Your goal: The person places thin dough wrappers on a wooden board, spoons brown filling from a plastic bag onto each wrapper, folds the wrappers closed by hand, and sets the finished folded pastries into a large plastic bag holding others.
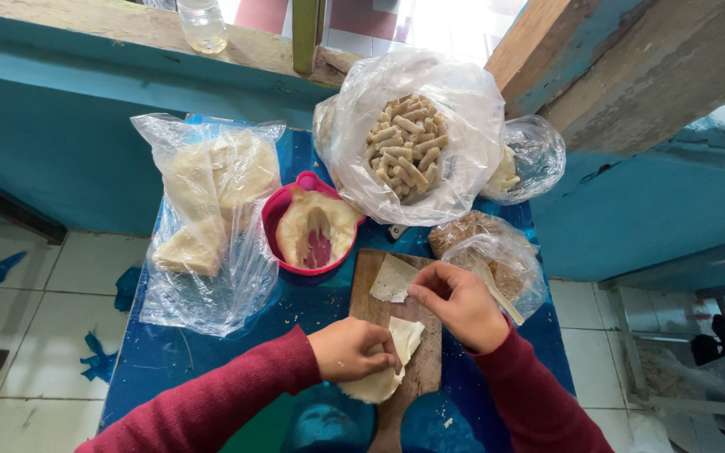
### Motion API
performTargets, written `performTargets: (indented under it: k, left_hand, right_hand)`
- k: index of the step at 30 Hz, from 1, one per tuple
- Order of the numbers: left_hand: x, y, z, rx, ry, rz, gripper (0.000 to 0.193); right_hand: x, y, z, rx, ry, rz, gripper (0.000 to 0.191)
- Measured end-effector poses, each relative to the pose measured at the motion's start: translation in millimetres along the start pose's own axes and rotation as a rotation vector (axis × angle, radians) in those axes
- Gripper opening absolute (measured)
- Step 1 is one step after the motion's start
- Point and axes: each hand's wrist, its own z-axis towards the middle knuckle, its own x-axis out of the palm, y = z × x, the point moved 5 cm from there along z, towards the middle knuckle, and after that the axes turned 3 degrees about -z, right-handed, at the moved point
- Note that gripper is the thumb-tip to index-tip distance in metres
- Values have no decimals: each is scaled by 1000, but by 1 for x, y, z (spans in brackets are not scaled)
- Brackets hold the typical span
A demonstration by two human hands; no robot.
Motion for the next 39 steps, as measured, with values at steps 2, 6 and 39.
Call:
performTargets:
  k: [2, 6, 39]
  left_hand:
    - [0, 1, -1, -21, 0, 13, 21]
    - [0, 3, -2, -65, -4, 26, 21]
    - [-21, 14, 16, -47, -761, -120, 19]
  right_hand:
    - [1, 1, 0, -33, 8, -228, 17]
    - [19, 4, -12, -234, 122, -438, 23]
    - [12, -14, 0, -66, -112, 131, 24]
